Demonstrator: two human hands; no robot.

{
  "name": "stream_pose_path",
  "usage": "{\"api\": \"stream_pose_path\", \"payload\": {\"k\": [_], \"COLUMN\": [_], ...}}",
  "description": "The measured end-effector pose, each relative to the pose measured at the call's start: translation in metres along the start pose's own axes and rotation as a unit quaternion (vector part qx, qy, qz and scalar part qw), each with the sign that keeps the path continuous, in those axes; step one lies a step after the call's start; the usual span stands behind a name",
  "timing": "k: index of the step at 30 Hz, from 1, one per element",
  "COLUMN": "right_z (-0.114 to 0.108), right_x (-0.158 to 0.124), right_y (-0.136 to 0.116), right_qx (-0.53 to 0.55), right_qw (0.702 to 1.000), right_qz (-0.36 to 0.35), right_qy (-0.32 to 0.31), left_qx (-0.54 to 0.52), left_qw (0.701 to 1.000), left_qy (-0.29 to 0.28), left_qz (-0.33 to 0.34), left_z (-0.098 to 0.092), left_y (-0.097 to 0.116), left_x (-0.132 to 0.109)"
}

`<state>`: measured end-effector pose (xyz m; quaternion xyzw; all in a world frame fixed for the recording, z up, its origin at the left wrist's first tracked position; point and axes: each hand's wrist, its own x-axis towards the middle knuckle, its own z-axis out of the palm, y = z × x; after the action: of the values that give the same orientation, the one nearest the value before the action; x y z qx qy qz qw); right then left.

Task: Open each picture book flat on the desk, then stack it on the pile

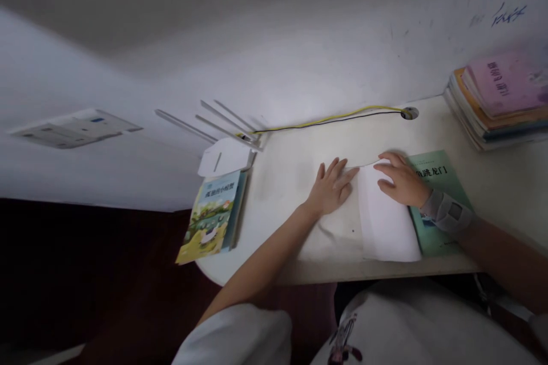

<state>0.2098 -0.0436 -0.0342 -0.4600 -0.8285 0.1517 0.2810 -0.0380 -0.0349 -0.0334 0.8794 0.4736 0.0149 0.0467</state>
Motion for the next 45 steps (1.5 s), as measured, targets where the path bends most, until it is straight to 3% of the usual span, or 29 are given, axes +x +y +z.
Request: {"api": "stream_pose_path", "payload": {"k": [8, 14, 17, 19, 22, 25, 27, 31, 33, 36, 40, 42, 45], "right_z": [0.004, 0.005, 0.004, 0.004, 0.007, 0.011, 0.012, 0.012, 0.011, 0.011, 0.012, 0.012, 0.009], "right_x": [0.001, 0.002, 0.002, 0.002, 0.003, 0.003, 0.004, 0.004, 0.004, 0.004, 0.002, 0.001, 0.000], "right_y": [0.003, 0.007, 0.008, 0.009, 0.012, 0.017, 0.019, 0.020, 0.020, 0.020, 0.019, 0.018, 0.015], "right_qx": [-0.014, -0.010, -0.009, -0.009, -0.007, 0.000, 0.002, -0.002, -0.003, -0.003, -0.002, 0.000, 0.011], "right_qw": [1.000, 1.000, 1.000, 1.000, 1.000, 0.999, 0.999, 0.999, 0.999, 0.999, 0.998, 0.998, 0.998], "right_qz": [-0.003, 0.006, 0.005, 0.001, -0.004, -0.010, -0.012, -0.010, -0.016, -0.028, -0.034, -0.035, -0.038], "right_qy": [0.005, 0.003, 0.000, 0.006, 0.021, 0.033, 0.038, 0.039, 0.036, 0.035, 0.044, 0.048, 0.051], "left_qx": [0.044, 0.052, 0.077, 0.069, 0.018, -0.004, -0.019, -0.039, -0.040, -0.056, -0.096, -0.100, -0.078], "left_qw": [0.998, 0.998, 0.991, 0.983, 0.990, 0.990, 0.995, 0.998, 0.996, 0.997, 0.980, 0.978, 0.986], "left_qy": [0.024, 0.016, 0.087, 0.132, 0.123, 0.125, 0.091, -0.050, -0.076, -0.015, 0.106, 0.128, 0.131], "left_qz": [-0.026, 0.016, -0.070, -0.108, -0.072, -0.058, -0.036, -0.011, -0.026, -0.058, -0.139, -0.133, -0.072], "left_z": [0.001, -0.023, -0.041, -0.044, -0.033, -0.019, -0.015, -0.019, -0.019, -0.013, 0.000, 0.005, 0.008], "left_y": [0.016, -0.024, -0.028, -0.005, 0.050, 0.092, 0.100, 0.080, 0.065, 0.043, 0.015, 0.005, 0.001], "left_x": [-0.007, -0.032, -0.057, -0.074, -0.089, -0.086, -0.073, -0.035, -0.019, -0.013, -0.042, -0.064, -0.087]}}
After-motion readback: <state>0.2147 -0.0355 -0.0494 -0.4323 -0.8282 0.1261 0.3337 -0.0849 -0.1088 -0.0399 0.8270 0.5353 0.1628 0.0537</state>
